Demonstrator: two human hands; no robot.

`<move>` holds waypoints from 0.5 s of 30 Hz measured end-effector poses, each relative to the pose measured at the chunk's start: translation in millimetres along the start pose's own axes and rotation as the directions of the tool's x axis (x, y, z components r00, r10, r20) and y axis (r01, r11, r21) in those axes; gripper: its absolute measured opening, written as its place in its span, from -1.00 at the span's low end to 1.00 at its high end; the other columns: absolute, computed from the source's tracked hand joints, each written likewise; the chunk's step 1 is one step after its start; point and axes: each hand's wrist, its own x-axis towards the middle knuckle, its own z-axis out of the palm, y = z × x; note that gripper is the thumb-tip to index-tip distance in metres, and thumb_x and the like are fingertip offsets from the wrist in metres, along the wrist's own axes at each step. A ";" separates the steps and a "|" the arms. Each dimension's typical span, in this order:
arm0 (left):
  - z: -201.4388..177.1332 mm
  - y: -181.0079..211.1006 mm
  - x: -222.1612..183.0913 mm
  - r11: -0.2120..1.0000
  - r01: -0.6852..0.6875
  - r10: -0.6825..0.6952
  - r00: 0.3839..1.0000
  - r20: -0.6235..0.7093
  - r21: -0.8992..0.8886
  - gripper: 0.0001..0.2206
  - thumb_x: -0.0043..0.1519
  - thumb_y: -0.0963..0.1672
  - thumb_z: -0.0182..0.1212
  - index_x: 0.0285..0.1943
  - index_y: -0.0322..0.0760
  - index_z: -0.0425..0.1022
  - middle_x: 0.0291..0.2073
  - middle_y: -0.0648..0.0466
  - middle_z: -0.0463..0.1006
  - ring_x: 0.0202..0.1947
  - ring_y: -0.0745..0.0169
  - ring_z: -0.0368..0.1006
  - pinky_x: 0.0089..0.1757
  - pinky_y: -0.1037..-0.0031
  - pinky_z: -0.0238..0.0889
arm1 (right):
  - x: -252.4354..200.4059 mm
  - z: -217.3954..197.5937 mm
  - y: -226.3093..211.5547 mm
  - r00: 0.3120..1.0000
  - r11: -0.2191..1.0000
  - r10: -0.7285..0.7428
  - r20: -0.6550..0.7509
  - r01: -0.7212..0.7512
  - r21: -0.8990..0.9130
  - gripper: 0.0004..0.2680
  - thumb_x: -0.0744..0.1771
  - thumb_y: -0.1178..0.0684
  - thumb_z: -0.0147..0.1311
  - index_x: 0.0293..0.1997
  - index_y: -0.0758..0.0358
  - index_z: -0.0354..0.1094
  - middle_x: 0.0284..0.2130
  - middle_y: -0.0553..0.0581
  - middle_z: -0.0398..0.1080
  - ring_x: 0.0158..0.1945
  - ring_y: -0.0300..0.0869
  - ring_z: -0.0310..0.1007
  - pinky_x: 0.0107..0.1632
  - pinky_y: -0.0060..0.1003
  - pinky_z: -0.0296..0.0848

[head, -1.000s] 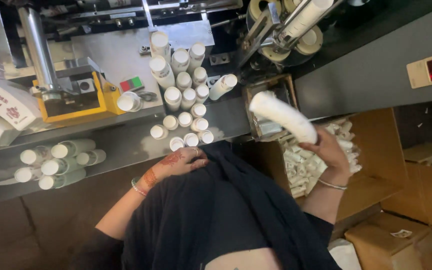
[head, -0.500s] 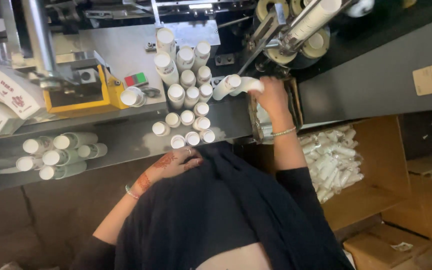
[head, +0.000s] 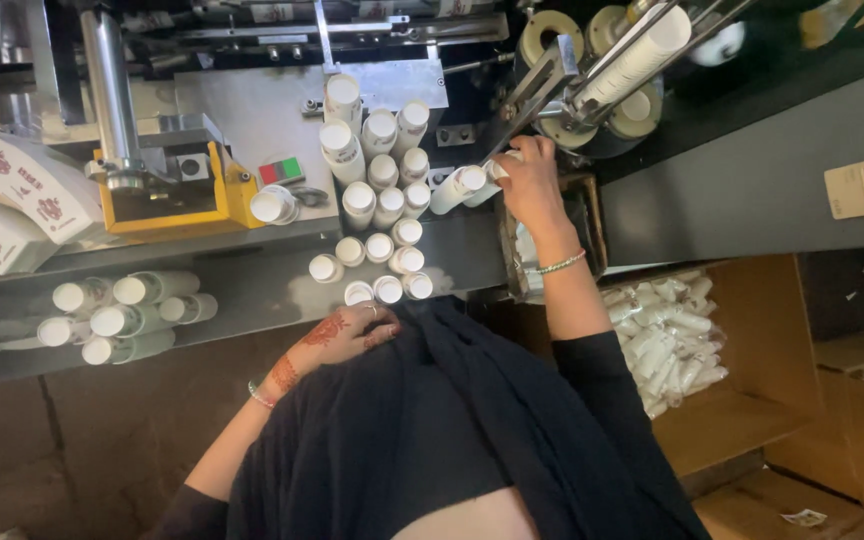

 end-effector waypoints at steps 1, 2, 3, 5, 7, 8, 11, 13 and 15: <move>-1.2 1.9 0.9 1.000 -0.002 0.002 1.000 0.002 0.001 -0.72 0.32 -0.02 0.12 -0.01 -0.26 0.60 -0.15 -0.07 0.61 -0.06 -0.01 0.54 -0.02 0.26 0.38 | 0.2 -0.8 -1.3 1.000 1.000 0.002 -0.002 -0.002 -0.001 -0.68 0.17 0.27 0.33 0.00 0.22 0.56 0.08 0.28 0.33 0.21 0.20 0.18 0.23 0.02 0.32; -2.3 3.6 1.6 1.000 0.014 -0.014 1.000 0.002 0.020 -0.73 0.32 -0.01 0.12 -0.02 -0.24 0.60 -0.15 -0.07 0.61 -0.06 -0.01 0.54 -0.02 0.26 0.38 | 0.3 -1.4 -2.7 1.000 1.000 -0.017 0.012 0.017 0.004 -0.70 0.18 0.27 0.32 -0.01 0.20 0.57 0.07 0.26 0.32 0.21 0.20 0.18 0.22 0.03 0.32; -3.0 5.6 2.4 0.999 0.029 -0.029 1.000 0.001 0.037 -0.73 0.32 -0.01 0.13 -0.02 -0.23 0.61 -0.16 -0.07 0.61 -0.07 -0.01 0.54 -0.03 0.26 0.38 | 0.5 -2.5 -4.0 0.999 0.999 -0.038 0.025 0.037 0.009 -0.72 0.19 0.26 0.31 -0.03 0.18 0.58 0.06 0.24 0.32 0.21 0.20 0.17 0.21 0.04 0.31; -3.7 4.6 3.4 0.999 0.016 -0.016 1.000 0.002 0.034 -0.73 0.32 -0.01 0.12 -0.02 -0.23 0.60 -0.15 -0.06 0.61 -0.06 -0.01 0.54 -0.03 0.26 0.38 | 0.9 4.4 -4.3 0.997 0.999 -0.044 0.057 0.044 -0.014 -0.73 0.18 0.29 0.27 -0.06 0.17 0.58 0.08 0.23 0.32 0.22 0.20 0.17 0.17 0.04 0.31; -3.8 3.9 3.9 1.000 0.003 -0.003 1.000 0.000 0.030 -0.73 0.32 -0.01 0.12 -0.02 -0.23 0.60 -0.14 -0.04 0.61 -0.05 0.00 0.54 -0.03 0.26 0.38 | 1.1 11.6 -0.9 0.995 0.998 -0.053 0.089 0.056 -0.037 -0.73 0.17 0.31 0.24 -0.09 0.16 0.58 0.10 0.23 0.33 0.23 0.20 0.17 0.13 0.05 0.32; -3.7 3.5 4.2 0.999 0.006 -0.006 1.000 -0.001 0.037 -0.73 0.32 -0.01 0.12 -0.02 -0.23 0.60 -0.14 -0.05 0.61 -0.05 -0.01 0.54 -0.03 0.25 0.37 | 1.0 15.3 2.8 0.993 0.996 -0.067 0.094 0.072 -0.048 -0.72 0.18 0.31 0.23 -0.08 0.15 0.58 0.11 0.21 0.33 0.22 0.19 0.17 0.14 0.06 0.32; -0.5 -1.8 4.6 0.999 -0.006 0.006 1.000 -0.016 0.045 -0.73 0.32 -0.01 0.13 -0.03 -0.23 0.60 -0.16 -0.06 0.61 -0.07 -0.02 0.54 -0.04 0.24 0.38 | -1.5 16.3 6.0 0.987 0.995 -0.051 0.151 0.063 -0.080 -0.73 0.18 0.32 0.22 -0.09 0.13 0.58 0.14 0.15 0.33 0.24 0.18 0.15 0.14 0.08 0.31; -0.7 -2.0 3.5 0.999 -0.021 0.022 0.999 -0.030 0.049 -0.73 0.32 0.00 0.14 -0.04 -0.23 0.59 -0.17 -0.07 0.61 -0.08 -0.02 0.56 -0.06 0.24 0.39 | -0.3 11.8 1.6 0.980 0.994 -0.019 0.198 0.039 -0.100 -0.74 0.19 0.32 0.22 -0.12 0.11 0.58 0.16 0.11 0.34 0.27 0.17 0.15 0.13 0.10 0.29; -2.3 2.9 2.8 0.999 0.006 -0.004 0.999 -0.043 0.051 -0.73 0.30 -0.01 0.15 -0.05 -0.22 0.60 -0.20 -0.08 0.62 -0.11 -0.04 0.55 -0.08 0.22 0.39 | 1.6 4.2 -4.3 0.972 1.000 -0.010 0.235 0.007 0.014 -0.73 0.16 0.30 0.24 -0.12 0.13 0.58 0.21 0.16 0.30 0.30 0.20 0.10 0.12 0.16 0.26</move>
